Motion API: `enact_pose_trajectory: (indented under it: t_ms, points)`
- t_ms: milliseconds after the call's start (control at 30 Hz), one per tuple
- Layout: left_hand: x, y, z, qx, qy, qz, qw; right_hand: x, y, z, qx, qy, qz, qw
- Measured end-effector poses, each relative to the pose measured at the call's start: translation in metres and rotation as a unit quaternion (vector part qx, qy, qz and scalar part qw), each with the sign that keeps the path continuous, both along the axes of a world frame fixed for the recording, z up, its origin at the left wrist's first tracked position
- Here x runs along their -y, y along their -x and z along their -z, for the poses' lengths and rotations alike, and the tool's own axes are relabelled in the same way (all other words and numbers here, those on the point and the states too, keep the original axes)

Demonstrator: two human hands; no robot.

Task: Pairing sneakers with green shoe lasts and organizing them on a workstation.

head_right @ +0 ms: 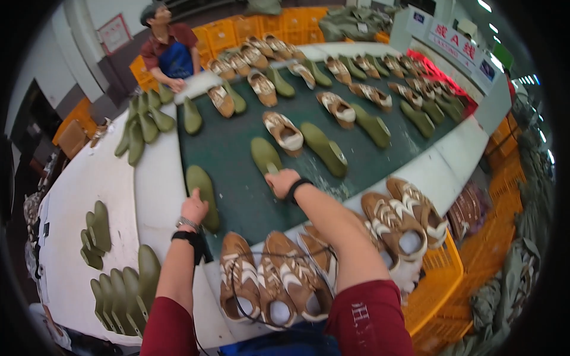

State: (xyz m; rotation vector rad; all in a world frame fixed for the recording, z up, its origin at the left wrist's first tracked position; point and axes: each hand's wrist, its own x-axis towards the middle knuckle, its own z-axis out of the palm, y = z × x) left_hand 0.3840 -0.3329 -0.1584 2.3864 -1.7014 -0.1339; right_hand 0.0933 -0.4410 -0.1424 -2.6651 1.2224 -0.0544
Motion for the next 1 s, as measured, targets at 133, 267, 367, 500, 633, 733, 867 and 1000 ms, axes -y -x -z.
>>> enact_pose_trajectory:
  t_ms: [133,267,367,500,633,733,867,1000]
  points:
    - [-0.010,-0.006,-0.008,-0.015,-0.022,-0.006,1.000,-0.005,-0.004,-0.013,-0.035,-0.063,-0.010,0.997]
    - [-0.036,0.018,-0.045,-0.117,-0.089,-0.016,0.989,-0.008,0.003,-0.043,-0.129,-0.105,-0.005,0.986]
    - [-0.069,0.029,-0.063,-0.177,-0.167,-0.005,0.970,0.009,0.013,-0.093,0.121,-0.009,-0.053,0.991]
    - [-0.132,0.040,-0.086,-0.118,-0.047,0.093,0.988,-0.074,0.052,-0.264,0.439,-0.172,-0.039,0.881]
    - [-0.204,0.068,-0.110,-0.185,0.023,0.231,0.955,-0.205,0.170,-0.360,0.494,-0.144,-0.098,0.852]
    - [-0.258,0.081,-0.118,-0.204,0.044,0.277,0.938,-0.289,0.249,-0.366,0.325,-0.007,0.022,0.945]
    - [-0.304,0.094,-0.096,-0.171,0.053,0.337,0.924,-0.350,0.250,-0.287,0.008,0.214,0.125,0.969]
    - [-0.317,0.110,-0.076,-0.149,0.065,0.311,0.936,-0.383,0.180,-0.157,0.069,-0.019,-0.011,0.997]
